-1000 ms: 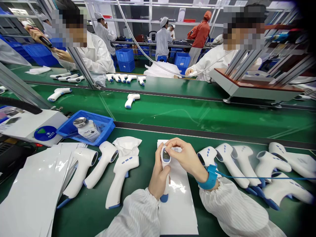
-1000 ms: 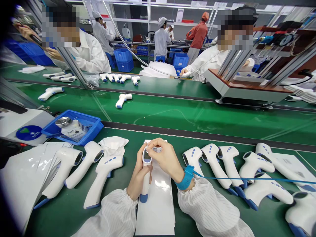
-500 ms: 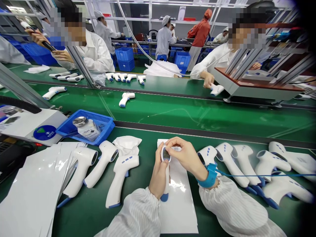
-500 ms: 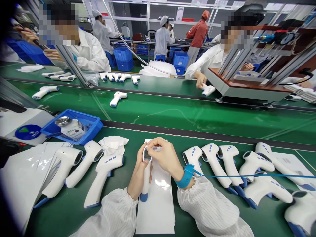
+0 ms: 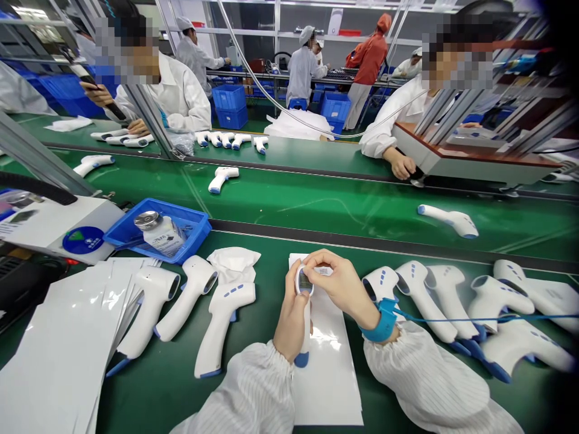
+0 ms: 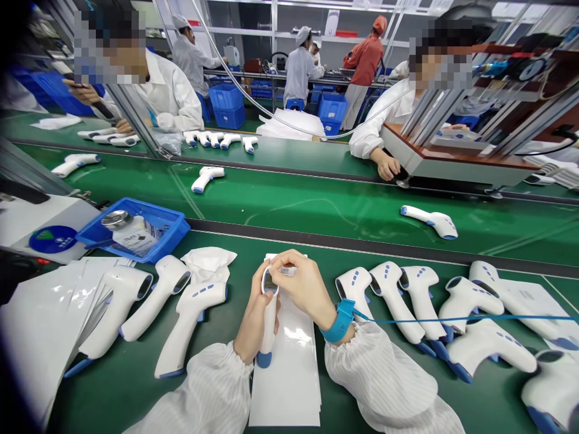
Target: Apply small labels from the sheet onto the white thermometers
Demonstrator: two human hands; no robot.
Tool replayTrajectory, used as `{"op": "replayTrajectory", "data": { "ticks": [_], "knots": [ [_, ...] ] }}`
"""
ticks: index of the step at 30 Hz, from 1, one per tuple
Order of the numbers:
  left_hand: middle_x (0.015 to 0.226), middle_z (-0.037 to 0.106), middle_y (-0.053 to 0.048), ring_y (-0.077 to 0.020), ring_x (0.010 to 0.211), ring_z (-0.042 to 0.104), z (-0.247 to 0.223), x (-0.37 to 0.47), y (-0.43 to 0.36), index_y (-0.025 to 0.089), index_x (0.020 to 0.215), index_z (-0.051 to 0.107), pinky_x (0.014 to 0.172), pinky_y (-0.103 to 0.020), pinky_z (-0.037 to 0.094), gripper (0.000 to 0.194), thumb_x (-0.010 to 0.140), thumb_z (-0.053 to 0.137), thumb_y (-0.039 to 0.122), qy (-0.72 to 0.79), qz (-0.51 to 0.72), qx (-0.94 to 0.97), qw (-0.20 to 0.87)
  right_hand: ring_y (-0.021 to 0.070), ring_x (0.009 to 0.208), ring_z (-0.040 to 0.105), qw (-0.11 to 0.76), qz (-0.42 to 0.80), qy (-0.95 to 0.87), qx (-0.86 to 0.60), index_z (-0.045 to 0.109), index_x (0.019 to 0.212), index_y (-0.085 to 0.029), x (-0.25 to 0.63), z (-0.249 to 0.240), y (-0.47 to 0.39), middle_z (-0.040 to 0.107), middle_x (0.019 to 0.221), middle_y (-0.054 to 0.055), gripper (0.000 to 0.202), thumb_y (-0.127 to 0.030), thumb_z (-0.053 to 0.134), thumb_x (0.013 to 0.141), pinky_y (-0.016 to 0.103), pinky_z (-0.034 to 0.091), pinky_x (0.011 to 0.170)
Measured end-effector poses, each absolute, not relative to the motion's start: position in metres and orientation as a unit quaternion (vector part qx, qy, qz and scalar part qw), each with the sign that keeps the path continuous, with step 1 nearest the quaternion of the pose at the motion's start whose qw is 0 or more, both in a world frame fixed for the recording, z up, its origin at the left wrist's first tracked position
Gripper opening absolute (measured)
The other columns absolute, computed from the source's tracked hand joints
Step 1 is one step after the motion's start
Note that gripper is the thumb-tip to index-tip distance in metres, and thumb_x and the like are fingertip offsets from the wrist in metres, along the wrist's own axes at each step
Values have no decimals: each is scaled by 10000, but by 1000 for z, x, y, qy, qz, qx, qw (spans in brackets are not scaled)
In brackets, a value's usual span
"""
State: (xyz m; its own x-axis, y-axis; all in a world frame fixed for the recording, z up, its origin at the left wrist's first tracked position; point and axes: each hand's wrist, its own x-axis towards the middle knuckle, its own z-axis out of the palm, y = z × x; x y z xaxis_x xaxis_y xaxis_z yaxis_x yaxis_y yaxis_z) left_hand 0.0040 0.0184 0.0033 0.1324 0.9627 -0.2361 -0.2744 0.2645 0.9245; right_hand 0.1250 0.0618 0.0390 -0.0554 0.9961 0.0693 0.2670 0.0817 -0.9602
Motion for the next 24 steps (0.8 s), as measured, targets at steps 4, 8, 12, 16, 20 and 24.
{"op": "replayTrajectory", "data": {
  "ticks": [4,8,12,16,20,24],
  "knots": [
    [939,616,-54,-145,571,537,6,5,22,297,1400,402,420,-233,433,506,913,454,422,471,465,368,653,186,870,634,420,393,-618,-536,621,700,-203,124,41,61,674,881,18,69,-180,627,765,342,465,841],
    [972,570,-43,-117,545,476,11,8,25,313,1317,438,380,-212,431,422,928,417,476,509,455,356,638,187,862,631,413,419,-605,-536,631,794,-204,128,40,62,679,884,22,99,-283,605,847,343,475,822],
    [1098,547,-70,-148,670,542,16,7,22,318,1345,391,437,-224,474,425,941,392,451,513,464,359,627,191,916,633,423,484,-564,-519,620,988,-215,133,41,55,666,1035,43,193,-376,563,897,361,496,849],
    [1235,526,-94,-210,890,601,18,4,15,300,1403,368,629,-284,529,484,930,441,366,468,496,407,608,213,1137,566,424,427,-643,-475,600,1134,-261,128,45,43,596,1240,37,336,-274,690,811,382,446,985],
    [1321,499,-109,-245,939,608,17,1,9,284,1448,339,726,-345,527,555,912,471,339,429,516,440,596,208,1100,590,459,332,-672,-477,657,1066,-263,121,49,40,662,1149,32,211,-241,661,856,384,455,956],
    [1410,443,-121,-207,762,615,18,-1,6,296,1476,296,571,-323,494,622,880,475,270,392,500,451,627,200,948,640,495,248,-673,-491,694,901,-255,118,50,43,726,975,23,113,-241,584,919,395,465,877]
  ]
}}
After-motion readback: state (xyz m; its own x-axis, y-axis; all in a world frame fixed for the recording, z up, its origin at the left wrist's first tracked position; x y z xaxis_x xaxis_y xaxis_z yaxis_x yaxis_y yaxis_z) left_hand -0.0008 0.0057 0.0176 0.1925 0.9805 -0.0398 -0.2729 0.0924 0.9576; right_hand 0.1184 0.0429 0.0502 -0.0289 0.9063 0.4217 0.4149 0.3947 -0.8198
